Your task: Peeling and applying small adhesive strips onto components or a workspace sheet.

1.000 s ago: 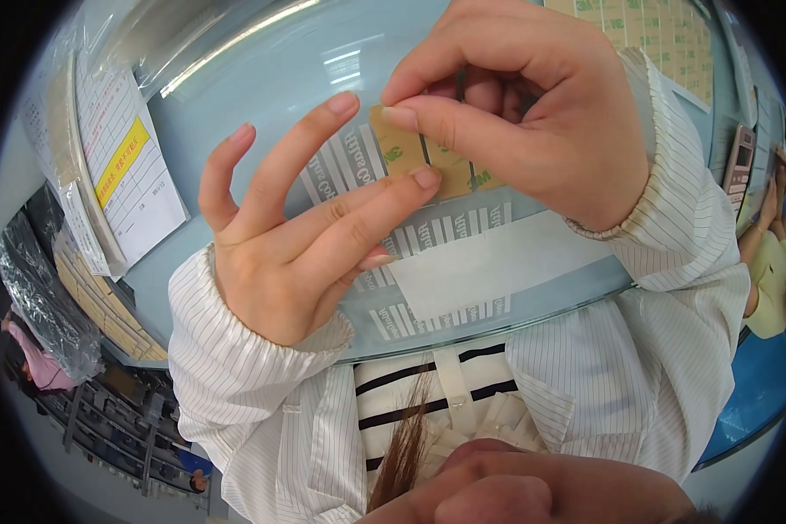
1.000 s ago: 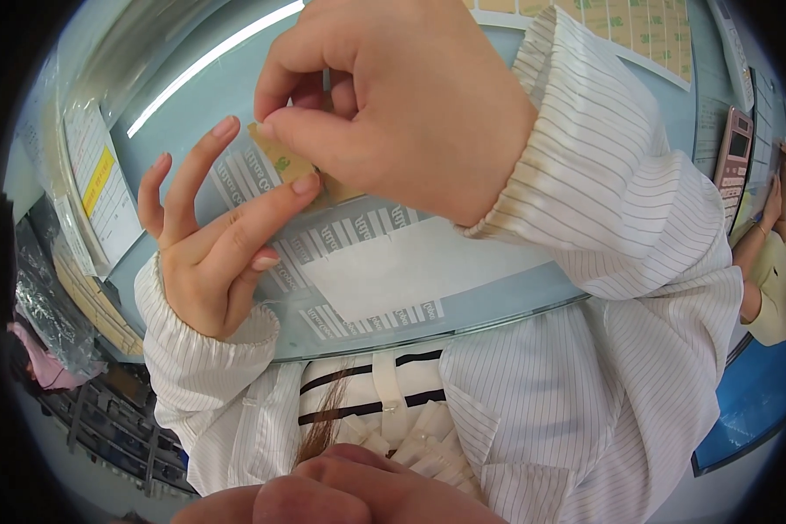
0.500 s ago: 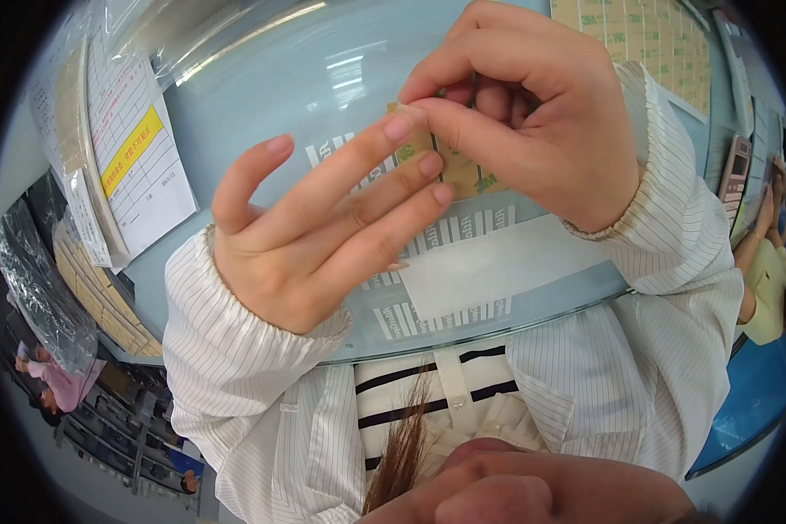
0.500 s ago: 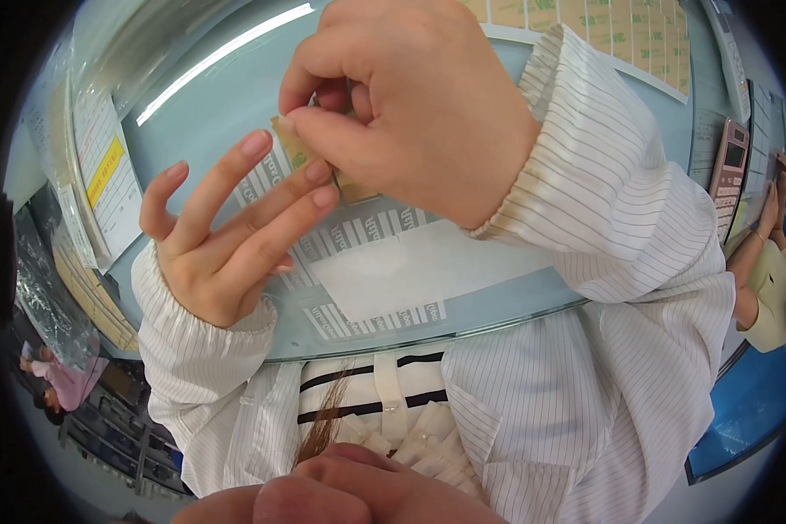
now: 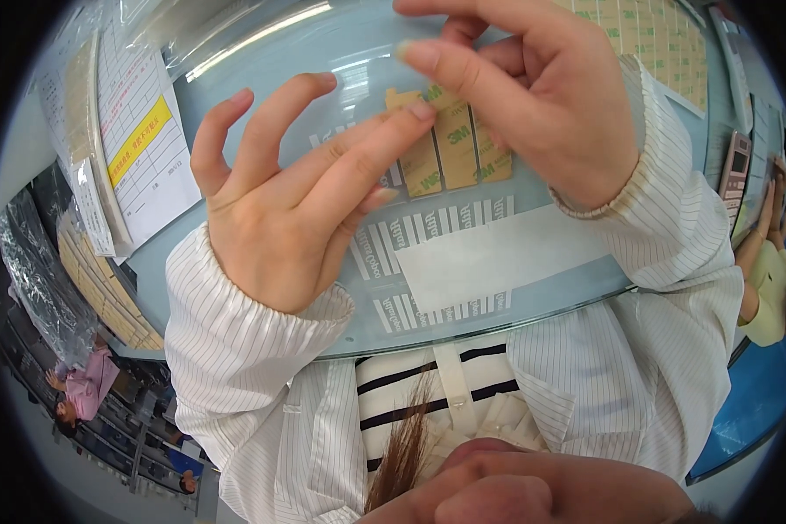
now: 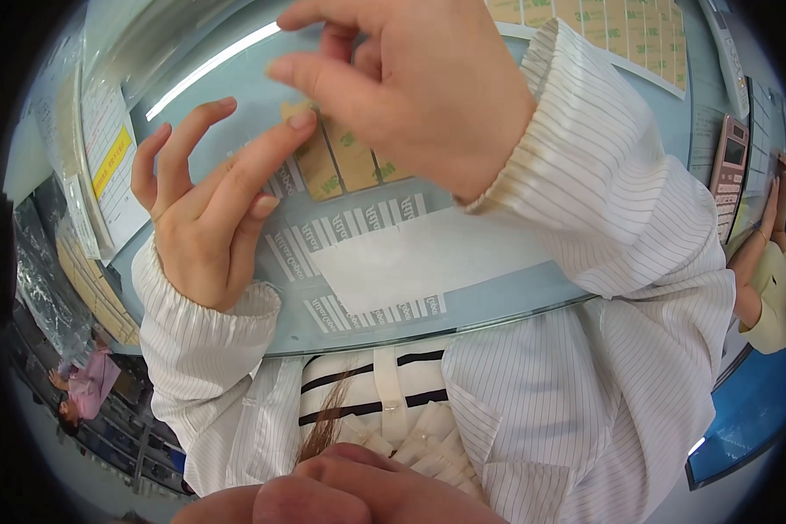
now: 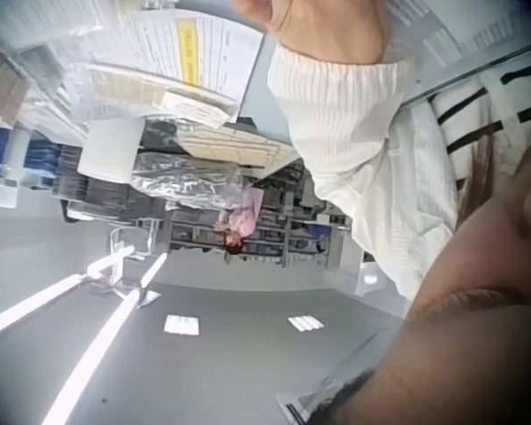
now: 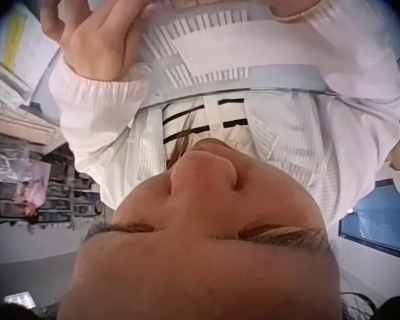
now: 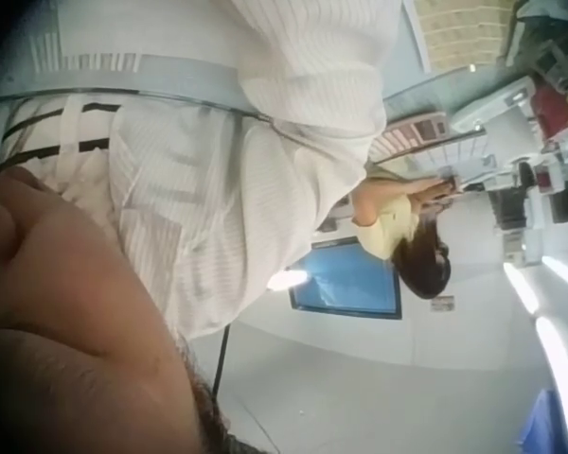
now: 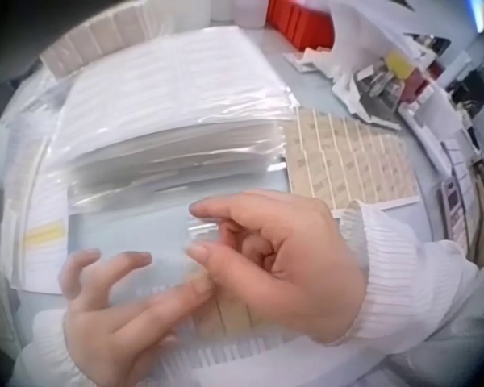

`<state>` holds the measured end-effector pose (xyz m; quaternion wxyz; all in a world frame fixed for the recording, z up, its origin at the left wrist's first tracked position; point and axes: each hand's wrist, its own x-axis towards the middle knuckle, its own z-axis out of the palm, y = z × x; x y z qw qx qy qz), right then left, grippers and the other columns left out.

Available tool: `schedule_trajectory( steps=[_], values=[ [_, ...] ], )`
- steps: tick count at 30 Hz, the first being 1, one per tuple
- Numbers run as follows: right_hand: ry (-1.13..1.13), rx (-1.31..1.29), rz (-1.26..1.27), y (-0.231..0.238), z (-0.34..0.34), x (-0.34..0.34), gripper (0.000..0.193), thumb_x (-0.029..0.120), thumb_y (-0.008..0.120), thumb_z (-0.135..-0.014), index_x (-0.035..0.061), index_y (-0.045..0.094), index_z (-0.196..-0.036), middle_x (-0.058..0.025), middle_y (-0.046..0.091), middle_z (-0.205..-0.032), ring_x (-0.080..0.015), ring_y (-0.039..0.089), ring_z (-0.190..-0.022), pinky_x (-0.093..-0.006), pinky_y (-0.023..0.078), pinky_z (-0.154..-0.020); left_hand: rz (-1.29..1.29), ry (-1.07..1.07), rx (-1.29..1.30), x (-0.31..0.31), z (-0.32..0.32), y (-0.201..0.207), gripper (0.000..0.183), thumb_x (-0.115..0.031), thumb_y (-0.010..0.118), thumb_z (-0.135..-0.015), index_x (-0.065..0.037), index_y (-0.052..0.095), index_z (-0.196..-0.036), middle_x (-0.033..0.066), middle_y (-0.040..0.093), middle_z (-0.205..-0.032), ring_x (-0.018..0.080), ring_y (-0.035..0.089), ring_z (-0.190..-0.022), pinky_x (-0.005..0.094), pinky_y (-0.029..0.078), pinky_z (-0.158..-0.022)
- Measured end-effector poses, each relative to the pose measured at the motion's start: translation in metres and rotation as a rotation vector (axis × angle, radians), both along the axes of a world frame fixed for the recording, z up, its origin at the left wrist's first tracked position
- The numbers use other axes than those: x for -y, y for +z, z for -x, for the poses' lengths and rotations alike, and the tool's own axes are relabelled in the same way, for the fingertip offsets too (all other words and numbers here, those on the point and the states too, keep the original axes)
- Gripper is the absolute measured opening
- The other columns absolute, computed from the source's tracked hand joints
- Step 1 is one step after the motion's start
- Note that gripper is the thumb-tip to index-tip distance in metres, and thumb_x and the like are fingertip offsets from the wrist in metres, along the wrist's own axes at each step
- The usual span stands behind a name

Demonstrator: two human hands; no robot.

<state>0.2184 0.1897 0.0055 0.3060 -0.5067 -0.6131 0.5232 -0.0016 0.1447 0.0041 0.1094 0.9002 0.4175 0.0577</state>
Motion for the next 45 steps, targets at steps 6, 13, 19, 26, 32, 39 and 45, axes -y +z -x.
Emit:
schedule_trajectory(
  steps=[6, 13, 19, 26, 32, 39, 45],
  values=[
    [-0.076, -0.221, 0.350, 0.003, 0.004, -0.008, 0.034, 0.011, 0.064, -0.100, -0.0108, 0.056, -0.125, -0.0022, 0.061, -0.082, -0.0049, 0.056, -0.054, -0.0189, 0.042, -0.046, 0.032, 0.046, 0.024, -0.004, 0.000, -0.004, 0.038, -0.024, 0.046, -0.104, -0.021, 0.062, -0.138, -0.0013, 0.074, -0.118, 0.0267, 0.049, -0.132, 0.0483, 0.017, -0.119],
    [-0.180, -0.385, 0.434, 0.008, -0.007, -0.015, 0.038, 0.016, 0.068, -0.099, -0.0086, 0.057, -0.126, -0.0047, 0.065, -0.089, -0.0110, 0.067, -0.069, -0.0220, 0.054, -0.057, -0.045, 0.017, 0.069, -0.001, 0.002, -0.007, 0.040, -0.021, 0.049, -0.102, -0.021, 0.061, -0.141, 0.0003, 0.075, -0.111, 0.0267, 0.050, -0.130, 0.0478, 0.018, -0.119],
    [0.211, 0.017, -0.411, 0.029, -0.064, 0.032, 0.029, 0.007, 0.078, -0.087, 0.0018, 0.071, -0.114, -0.0100, 0.071, -0.113, -0.0152, 0.068, -0.096, -0.0243, 0.053, -0.075, -0.176, 0.000, 0.074, 0.007, 0.001, -0.017, 0.050, -0.016, 0.067, -0.092, -0.026, 0.059, -0.140, -0.0063, 0.073, -0.121, 0.0215, 0.055, -0.124, 0.0453, 0.025, -0.118],
    [0.360, 0.759, -0.686, -0.001, -0.123, 0.110, 0.068, 0.021, 0.088, -0.070, 0.0030, 0.062, -0.131, -0.0165, 0.060, -0.130, -0.0309, 0.060, -0.114, -0.0378, 0.048, -0.097, -0.247, -0.056, 0.078, 0.009, 0.009, -0.030, 0.047, -0.018, 0.062, -0.098, -0.025, 0.056, -0.144, -0.0019, 0.060, -0.145, 0.0228, 0.049, -0.137, 0.0461, 0.023, -0.120],
    [-0.026, 0.649, -0.347, -0.013, -0.132, 0.149, 0.061, 0.023, 0.089, -0.070, 0.0007, 0.065, -0.122, -0.0116, 0.062, -0.109, -0.0247, 0.060, -0.093, -0.0328, 0.049, -0.089, -0.345, -0.110, 0.225, 0.000, 0.022, -0.030, 0.041, -0.014, 0.059, -0.100, -0.019, 0.059, -0.141, -0.0007, 0.061, -0.144, 0.0234, 0.053, -0.134, 0.0433, 0.028, -0.115],
    [-0.106, 0.476, -0.249, 0.000, -0.219, 0.213, 0.046, 0.006, 0.085, -0.078, -0.0022, 0.065, -0.119, -0.0060, 0.067, -0.097, -0.0168, 0.063, -0.091, -0.0289, 0.050, -0.086, -0.394, -0.106, 0.267, -0.002, 0.025, -0.037, 0.037, -0.012, 0.061, -0.099, -0.017, 0.065, -0.136, 0.0015, 0.067, -0.137, 0.0232, 0.058, -0.130, 0.0420, 0.029, -0.115],
    [-0.625, 0.213, 0.285, -0.058, -0.388, 0.342, 0.053, 0.003, 0.084, -0.080, -0.0012, 0.064, -0.129, -0.0071, 0.070, -0.108, -0.0154, 0.065, -0.102, -0.0303, 0.051, -0.092, -0.394, -0.136, 0.240, 0.000, 0.023, -0.028, 0.043, -0.006, 0.064, -0.096, -0.019, 0.064, -0.137, 0.0018, 0.067, -0.136, 0.0241, 0.059, -0.129, 0.0446, 0.030, -0.116]
  ],
)
